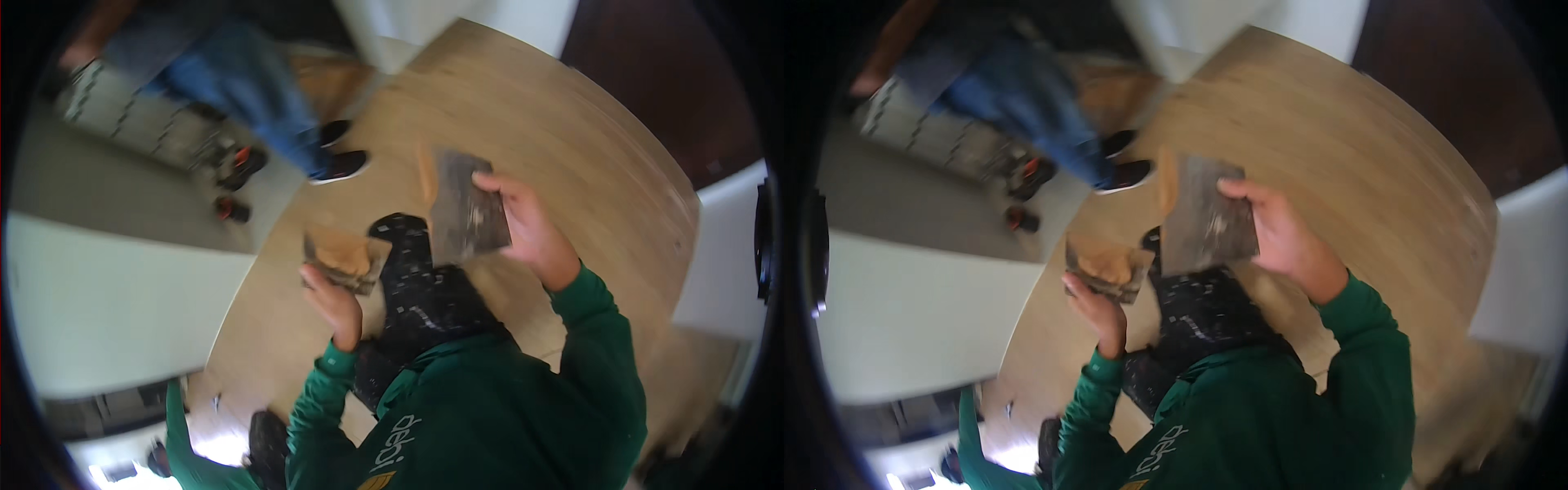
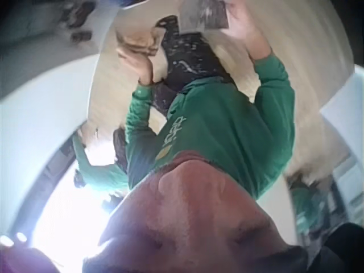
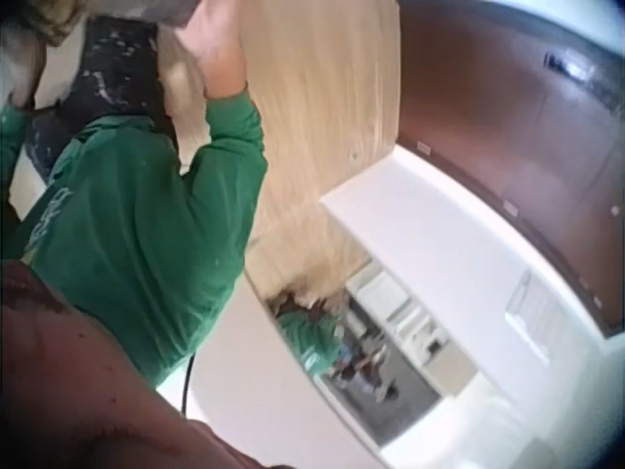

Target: The person applies putty to gaps between floor tiles using metal scrapers, spreading and smoothing the material along the seams by hand while crouching on the floor.

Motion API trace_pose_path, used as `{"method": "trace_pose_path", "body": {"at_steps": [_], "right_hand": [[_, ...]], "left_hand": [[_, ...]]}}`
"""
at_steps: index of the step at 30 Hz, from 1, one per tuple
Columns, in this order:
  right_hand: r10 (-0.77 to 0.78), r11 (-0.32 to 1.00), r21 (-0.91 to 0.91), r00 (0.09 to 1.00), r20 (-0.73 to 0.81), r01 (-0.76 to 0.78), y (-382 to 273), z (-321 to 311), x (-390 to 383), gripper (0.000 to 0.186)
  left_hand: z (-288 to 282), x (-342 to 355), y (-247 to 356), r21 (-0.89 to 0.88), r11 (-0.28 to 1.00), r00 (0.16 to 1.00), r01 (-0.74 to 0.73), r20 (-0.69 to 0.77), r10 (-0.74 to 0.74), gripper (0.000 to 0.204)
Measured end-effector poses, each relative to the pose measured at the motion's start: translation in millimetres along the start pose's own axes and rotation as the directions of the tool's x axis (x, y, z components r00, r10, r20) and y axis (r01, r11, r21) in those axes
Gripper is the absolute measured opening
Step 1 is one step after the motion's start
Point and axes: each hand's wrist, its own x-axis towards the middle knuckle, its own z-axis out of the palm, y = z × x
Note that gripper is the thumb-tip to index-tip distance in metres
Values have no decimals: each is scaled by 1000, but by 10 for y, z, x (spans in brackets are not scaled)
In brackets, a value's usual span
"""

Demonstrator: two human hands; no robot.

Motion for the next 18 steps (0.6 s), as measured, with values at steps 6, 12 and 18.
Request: {"method": "trace_pose_path", "body": {"at_steps": [6,12,18], "right_hand": [[-769,582,-735,529,-359,348,-1021,-2668,-434,22],[-861,-403,-621,509,7,-673,-777,-4662,-1015,33],[-888,-426,-393,460,11,-815,-410,-5159,-786,40]], "left_hand": [[540,-245,-795,-487,307,532,818,437,-725,39],[700,-276,-854,-339,377,484,862,328,-812,48],[749,-129,-845,-272,359,434,893,308,-846,46]]}}
